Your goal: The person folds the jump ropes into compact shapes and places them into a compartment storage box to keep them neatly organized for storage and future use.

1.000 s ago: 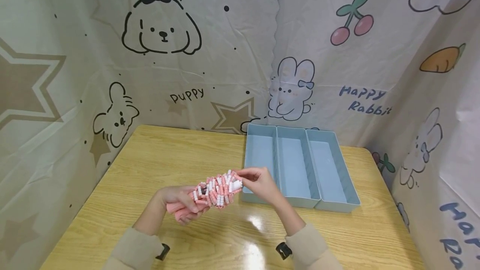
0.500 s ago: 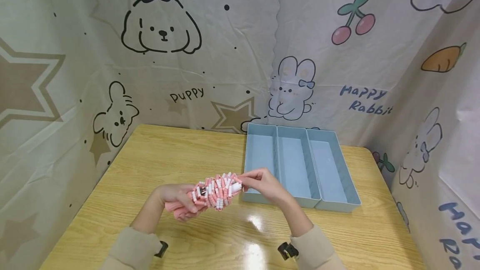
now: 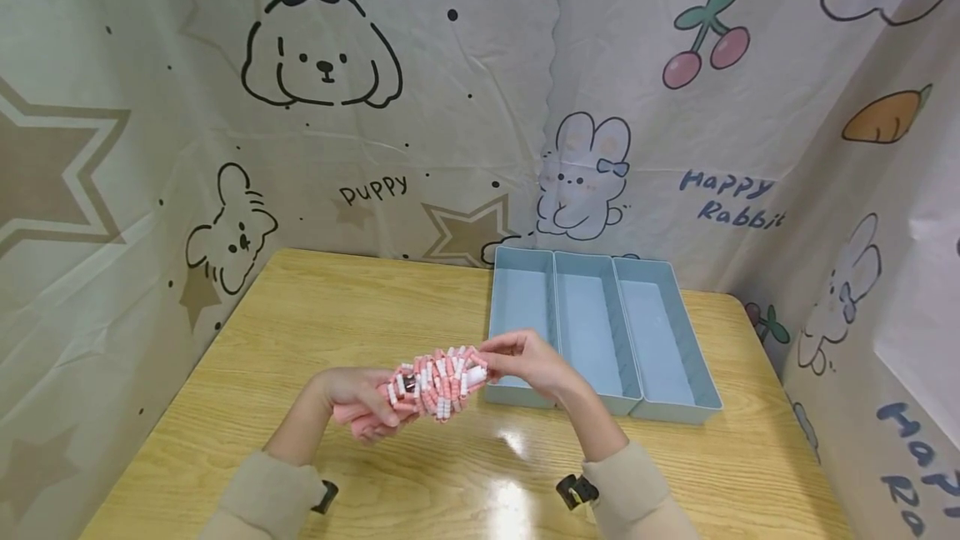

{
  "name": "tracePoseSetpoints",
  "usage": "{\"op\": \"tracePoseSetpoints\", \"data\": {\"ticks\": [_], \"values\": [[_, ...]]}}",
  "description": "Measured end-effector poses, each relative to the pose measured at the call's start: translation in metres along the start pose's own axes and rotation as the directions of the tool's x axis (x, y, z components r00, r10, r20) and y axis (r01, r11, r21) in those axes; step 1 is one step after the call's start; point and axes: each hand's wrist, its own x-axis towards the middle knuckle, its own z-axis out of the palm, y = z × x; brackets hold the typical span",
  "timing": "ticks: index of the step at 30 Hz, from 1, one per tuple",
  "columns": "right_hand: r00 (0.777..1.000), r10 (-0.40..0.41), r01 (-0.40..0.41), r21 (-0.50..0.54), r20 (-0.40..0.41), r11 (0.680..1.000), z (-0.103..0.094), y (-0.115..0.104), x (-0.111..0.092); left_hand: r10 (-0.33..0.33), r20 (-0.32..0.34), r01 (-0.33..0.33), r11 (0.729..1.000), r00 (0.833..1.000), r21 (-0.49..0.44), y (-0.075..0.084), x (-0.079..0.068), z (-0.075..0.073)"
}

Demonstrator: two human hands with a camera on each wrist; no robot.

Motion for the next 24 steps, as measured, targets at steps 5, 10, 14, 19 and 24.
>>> {"op": "tracePoseSetpoints", "data": {"ticks": [5,10,14,19,24], "values": [[0.999,-0.009,0.014,-0.107,0.043,0.994,-0.002,-0.007,0.000,-0.020,0.020,0.020,1.000,1.000,-0.001,0.002,0.001,0.001],[0.995,-0.100,0.091,-0.277,-0.015,0.956,-0.001,-0.015,-0.001,-0.036,0.030,0.035,0.999,0.999,0.022,0.001,0.004,0.000],[0.986,-0.138,0.095,-0.370,-0.090,0.924,0.003,-0.021,0.000,-0.039,0.018,0.038,0.999,0.999,0.023,0.000,0.006,-0.001],[0.981,-0.103,0.045,-0.327,-0.163,0.944,0.008,-0.024,0.001,-0.044,-0.020,0.045,0.998,0.999,0.038,-0.001,0.007,-0.001],[0.981,-0.077,0.034,-0.232,-0.177,0.972,0.010,-0.025,0.002,-0.050,-0.017,0.050,0.998,0.999,0.026,0.000,0.006,0.000]]}}
